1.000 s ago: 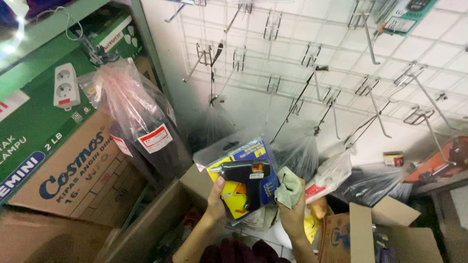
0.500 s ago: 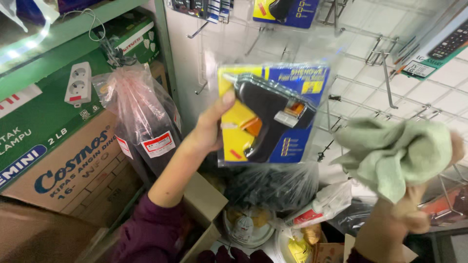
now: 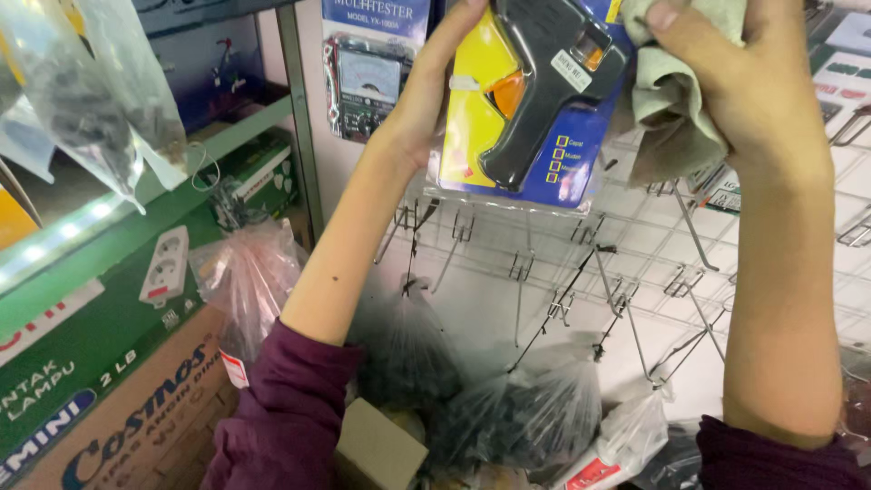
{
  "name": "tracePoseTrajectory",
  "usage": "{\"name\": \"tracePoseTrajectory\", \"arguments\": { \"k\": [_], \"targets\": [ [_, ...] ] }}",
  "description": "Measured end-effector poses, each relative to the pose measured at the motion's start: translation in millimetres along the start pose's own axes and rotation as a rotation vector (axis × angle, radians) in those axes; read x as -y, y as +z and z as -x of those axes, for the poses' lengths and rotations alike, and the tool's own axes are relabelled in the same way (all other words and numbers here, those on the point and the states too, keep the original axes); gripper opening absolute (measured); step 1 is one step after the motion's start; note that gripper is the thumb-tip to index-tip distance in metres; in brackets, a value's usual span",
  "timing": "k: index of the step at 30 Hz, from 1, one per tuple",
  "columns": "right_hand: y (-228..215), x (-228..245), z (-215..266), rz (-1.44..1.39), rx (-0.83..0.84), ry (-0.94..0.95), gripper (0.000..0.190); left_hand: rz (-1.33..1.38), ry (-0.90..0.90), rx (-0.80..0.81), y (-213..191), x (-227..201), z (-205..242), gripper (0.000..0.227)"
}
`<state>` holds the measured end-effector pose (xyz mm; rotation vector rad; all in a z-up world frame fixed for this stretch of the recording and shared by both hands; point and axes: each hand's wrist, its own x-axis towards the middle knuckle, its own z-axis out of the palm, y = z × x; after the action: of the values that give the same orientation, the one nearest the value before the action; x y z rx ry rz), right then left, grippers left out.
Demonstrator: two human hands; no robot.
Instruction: The person wipes the packaging of a multimeter, a hot glue gun, and a flashlight with a cloth, then places the items back into a cardboard box.
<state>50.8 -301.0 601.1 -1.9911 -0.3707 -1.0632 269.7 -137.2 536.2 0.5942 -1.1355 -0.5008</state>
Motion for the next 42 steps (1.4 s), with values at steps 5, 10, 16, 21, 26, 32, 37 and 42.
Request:
{"name": "tracePoseTrajectory", "arguments": {
  "k": [5, 10, 16, 21, 26, 32, 37, 42],
  "targets": [
    [7, -7, -9, 0.077, -0.019, 0.051, 0.028, 0.091, -0.07, 0.108, -9, 10, -9, 0.052],
    [10, -16, -8, 0.044, 0.013, -0.002, 0.028, 0.092, -0.088, 0.174, -22, 12, -12, 0.057],
    [16, -21, -2, 0.156, 0.016, 0.042, 0.044, 0.054, -0.129, 0.109, -29, 20, 0, 0.061],
    [20, -36, -7, 0.327, 0.061, -0.063, 0.044, -0.227, -0.101, -0.051, -44, 32, -9, 0.059],
    [24, -58, -16, 0.522, 0.034, -0.083, 0.05, -0.467, 0.137, -0.164, -64, 53, -31, 0.05],
    [29, -69, -21, 0.727, -0.009, -0.296, 0.048, -0.769, 0.422, -0.441, -69, 79, -44, 0.044],
    [32, -60, -19, 0.759, -0.024, -0.234, 0.041, -0.96, 0.544, -0.432, -69, 93, -35, 0.047],
    [33, -57, -18, 0.746, -0.02, -0.188, 0.036, -1.075, 0.642, -0.369, -71, 89, -31, 0.053]
  ]
}}
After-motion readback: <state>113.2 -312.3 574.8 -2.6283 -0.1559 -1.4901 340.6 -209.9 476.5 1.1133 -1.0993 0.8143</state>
